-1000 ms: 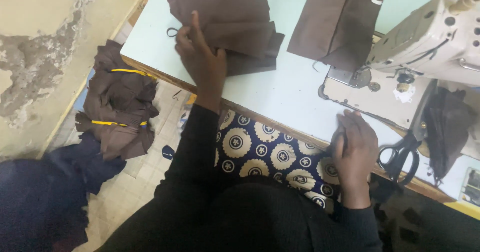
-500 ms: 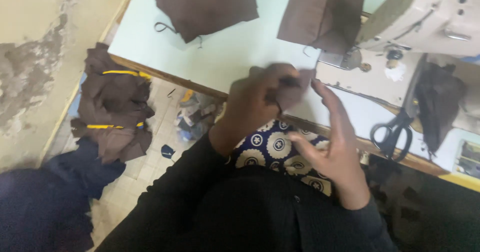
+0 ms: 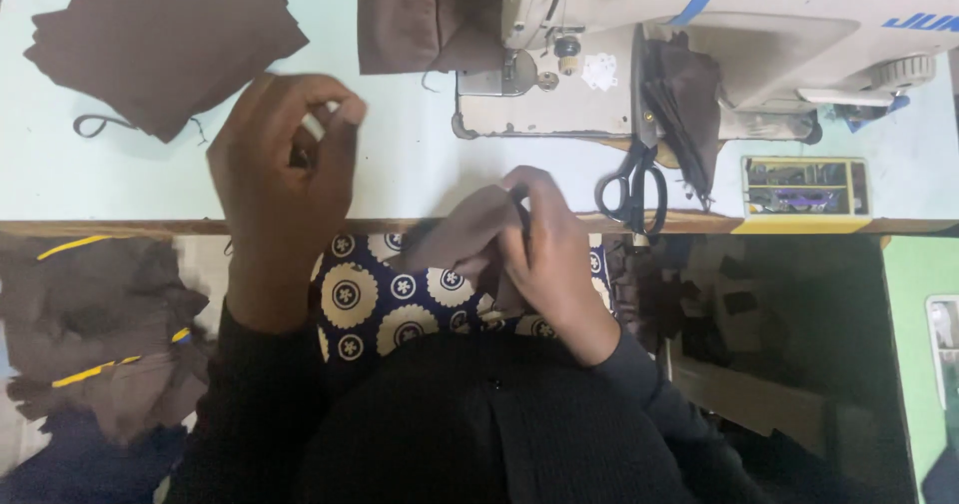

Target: Folding and stacking brown fabric pieces on a sewing table

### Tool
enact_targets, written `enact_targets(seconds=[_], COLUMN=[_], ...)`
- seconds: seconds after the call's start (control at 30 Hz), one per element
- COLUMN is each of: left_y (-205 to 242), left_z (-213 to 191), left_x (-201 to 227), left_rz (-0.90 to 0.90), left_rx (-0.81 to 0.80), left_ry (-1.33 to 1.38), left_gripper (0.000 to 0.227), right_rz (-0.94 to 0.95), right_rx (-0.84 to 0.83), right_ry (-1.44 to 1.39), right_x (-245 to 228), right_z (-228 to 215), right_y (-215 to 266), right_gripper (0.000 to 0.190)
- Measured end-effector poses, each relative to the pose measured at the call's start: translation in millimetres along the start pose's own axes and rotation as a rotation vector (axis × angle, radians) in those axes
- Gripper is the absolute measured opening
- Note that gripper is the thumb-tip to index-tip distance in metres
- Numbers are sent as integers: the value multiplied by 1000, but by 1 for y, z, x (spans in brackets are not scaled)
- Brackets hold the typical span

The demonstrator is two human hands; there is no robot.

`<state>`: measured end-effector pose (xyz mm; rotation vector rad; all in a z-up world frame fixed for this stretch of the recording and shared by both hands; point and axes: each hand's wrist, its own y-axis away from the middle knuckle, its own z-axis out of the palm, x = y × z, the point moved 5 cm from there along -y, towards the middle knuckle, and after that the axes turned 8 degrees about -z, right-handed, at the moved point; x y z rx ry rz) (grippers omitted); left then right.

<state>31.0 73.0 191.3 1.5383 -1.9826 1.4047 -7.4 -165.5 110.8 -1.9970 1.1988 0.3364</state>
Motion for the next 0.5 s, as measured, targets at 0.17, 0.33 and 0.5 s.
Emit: enact_targets(seconds=[0.17,0.33,0.5], left_y=[13,65,78], left_z=[55,116,143], left_x=[48,39,-53], left_rz=[141,9,-247], left_rx=[-551,-661,-358], left_ry=[69,107,-120], left_gripper=[74,94,26], right_rz=[-76,-125,-254], right_rx=[110,237,25], right_ry=[-66,334,367], right_x=[-11,34,7], right_z=[-28,-34,6], right_y=[-11,14,14], right_gripper=[20,16,25])
